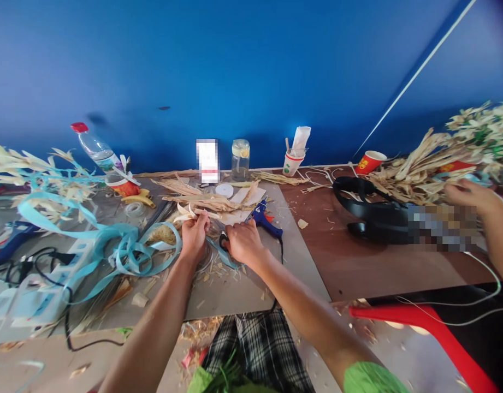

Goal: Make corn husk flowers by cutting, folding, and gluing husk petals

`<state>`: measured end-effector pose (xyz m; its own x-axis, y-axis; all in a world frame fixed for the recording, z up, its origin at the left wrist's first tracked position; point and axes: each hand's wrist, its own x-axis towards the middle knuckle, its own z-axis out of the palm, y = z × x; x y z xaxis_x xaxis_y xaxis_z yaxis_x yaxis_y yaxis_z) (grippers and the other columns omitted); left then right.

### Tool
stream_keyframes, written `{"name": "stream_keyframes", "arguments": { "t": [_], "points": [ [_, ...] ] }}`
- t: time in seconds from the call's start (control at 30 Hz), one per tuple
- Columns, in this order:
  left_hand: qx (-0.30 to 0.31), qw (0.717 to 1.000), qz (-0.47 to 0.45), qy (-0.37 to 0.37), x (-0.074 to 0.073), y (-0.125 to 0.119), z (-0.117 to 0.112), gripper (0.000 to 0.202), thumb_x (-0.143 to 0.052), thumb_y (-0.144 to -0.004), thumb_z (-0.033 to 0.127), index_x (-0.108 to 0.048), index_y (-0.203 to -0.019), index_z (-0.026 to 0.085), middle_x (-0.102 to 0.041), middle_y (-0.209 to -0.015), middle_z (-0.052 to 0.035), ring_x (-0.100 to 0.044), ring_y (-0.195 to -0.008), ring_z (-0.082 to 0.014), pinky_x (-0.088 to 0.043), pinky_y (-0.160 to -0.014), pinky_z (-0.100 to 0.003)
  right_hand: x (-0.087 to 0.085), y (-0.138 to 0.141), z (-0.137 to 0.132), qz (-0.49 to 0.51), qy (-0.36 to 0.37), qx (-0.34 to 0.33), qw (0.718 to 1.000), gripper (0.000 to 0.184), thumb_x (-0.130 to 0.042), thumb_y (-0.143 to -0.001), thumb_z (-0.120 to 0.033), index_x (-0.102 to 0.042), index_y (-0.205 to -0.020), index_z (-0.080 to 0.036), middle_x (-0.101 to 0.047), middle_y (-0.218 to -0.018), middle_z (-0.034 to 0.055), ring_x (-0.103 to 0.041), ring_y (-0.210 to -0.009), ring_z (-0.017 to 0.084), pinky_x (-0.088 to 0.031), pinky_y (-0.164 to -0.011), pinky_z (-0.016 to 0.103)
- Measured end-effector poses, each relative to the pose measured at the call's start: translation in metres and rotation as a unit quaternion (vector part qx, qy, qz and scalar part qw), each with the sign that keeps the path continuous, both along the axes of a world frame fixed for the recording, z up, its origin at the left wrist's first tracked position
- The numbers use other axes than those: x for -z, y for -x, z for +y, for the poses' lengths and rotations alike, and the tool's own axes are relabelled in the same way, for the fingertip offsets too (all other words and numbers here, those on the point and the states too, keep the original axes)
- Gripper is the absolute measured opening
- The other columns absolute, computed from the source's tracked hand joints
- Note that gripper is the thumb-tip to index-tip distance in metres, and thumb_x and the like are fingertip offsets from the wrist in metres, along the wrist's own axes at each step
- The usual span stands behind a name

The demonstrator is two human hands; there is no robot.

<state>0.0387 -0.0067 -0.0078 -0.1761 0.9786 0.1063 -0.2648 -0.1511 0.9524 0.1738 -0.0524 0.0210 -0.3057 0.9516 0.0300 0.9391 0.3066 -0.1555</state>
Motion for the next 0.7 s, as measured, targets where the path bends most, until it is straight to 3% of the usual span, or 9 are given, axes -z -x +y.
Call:
{"name": "stream_keyframes", "arguments": {
  "t": [0.13,0.23,0.3,0.37,0.43,0.53,0.6,0.7],
  "points": [
    [-0.009,1.000,0.014,0.016,-0.005,0.000,-0.003,0.036,-0.065,-0.074,0.036,-0.046,-0.050,0.017,-0.039,-0.046,0.0041,-0.035,-0.046,-0.0077,-0.031,-0.048,-0.023,-0.007,-0.004,0.000,0.019,0.020,0.011,1.000,0.028,-0.055,-0.079,-0.032,-0.062,-0.099,-0.013,-0.069,-0.096,0.0154,-0.062,-0.094,0.028,-0.032,-0.085,0.039],
    [-0.020,1.000,0.003,0.017,-0.006,0.001,-0.004,0.033,-0.066,-0.073,0.035,-0.048,-0.052,0.017,-0.040,-0.048,0.0043,-0.035,-0.046,-0.0072,-0.033,-0.049,-0.022,-0.013,-0.019,0.007,0.071,0.076,0.031,0.994,0.027,-0.054,-0.079,-0.032,-0.063,-0.098,-0.015,-0.070,-0.095,0.0135,-0.062,-0.093,0.027,-0.034,-0.082,0.039],
    [-0.022,0.999,-0.022,0.008,-0.006,0.001,-0.003,0.031,-0.067,-0.072,0.034,-0.048,-0.055,0.017,-0.041,-0.049,0.0050,-0.035,-0.046,-0.0064,-0.036,-0.051,-0.022,-0.015,-0.032,0.014,0.157,0.119,0.044,0.979,0.026,-0.053,-0.080,-0.031,-0.064,-0.098,-0.017,-0.070,-0.089,0.0095,-0.062,-0.088,0.024,-0.036,-0.078,0.035],
    [-0.020,0.999,-0.042,-0.001,-0.005,0.001,-0.003,0.030,-0.068,-0.072,0.034,-0.048,-0.057,0.017,-0.042,-0.052,0.0053,-0.035,-0.046,-0.0056,-0.038,-0.052,-0.021,-0.015,-0.046,0.021,0.287,0.152,0.032,0.945,0.024,-0.053,-0.079,-0.031,-0.065,-0.095,-0.018,-0.069,-0.085,0.0062,-0.060,-0.081,0.020,-0.037,-0.072,0.031],
    [-0.023,0.998,-0.055,-0.003,-0.005,0.001,-0.002,0.029,-0.069,-0.072,0.034,-0.049,-0.059,0.017,-0.044,-0.053,0.0051,-0.036,-0.046,-0.0049,-0.039,-0.052,-0.021,-0.014,-0.056,0.026,0.448,0.191,0.013,0.873,0.021,-0.054,-0.078,-0.032,-0.065,-0.088,-0.018,-0.066,-0.080,0.0033,-0.055,-0.072,0.015,-0.036,-0.065,0.026],
    [-0.031,0.997,-0.066,0.004,-0.006,0.000,-0.002,0.030,-0.070,-0.070,0.035,-0.050,-0.058,0.016,-0.046,-0.053,0.0046,-0.038,-0.047,-0.0049,-0.040,-0.053,-0.021,-0.014,-0.063,0.028,0.644,0.281,-0.021,0.711,0.027,-0.066,-0.069,-0.040,-0.062,-0.078,-0.016,-0.059,-0.068,0.0008,-0.047,-0.060,0.011,-0.031,-0.054,0.023],
    [-0.032,0.997,-0.069,0.008,-0.006,0.000,-0.002,0.031,-0.071,-0.068,0.036,-0.050,-0.057,0.015,-0.047,-0.053,0.0046,-0.039,-0.047,-0.0049,-0.041,-0.054,-0.021,-0.015,-0.062,0.027,0.709,0.327,-0.049,0.623,0.034,-0.076,-0.059,-0.042,-0.061,-0.075,-0.015,-0.055,-0.065,0.0000,-0.044,-0.058,0.010,-0.028,-0.050,0.022],
    [-0.029,0.997,-0.065,0.008,-0.005,0.000,-0.002,0.033,-0.071,-0.067,0.037,-0.050,-0.055,0.014,-0.046,-0.053,0.0049,-0.038,-0.046,-0.0042,-0.041,-0.054,-0.022,-0.015,-0.056,0.026,0.744,0.373,-0.069,0.550,0.037,-0.081,-0.054,-0.038,-0.060,-0.075,-0.016,-0.057,-0.068,0.0010,-0.047,-0.060,0.009,-0.028,-0.049,0.020]
  ]
}}
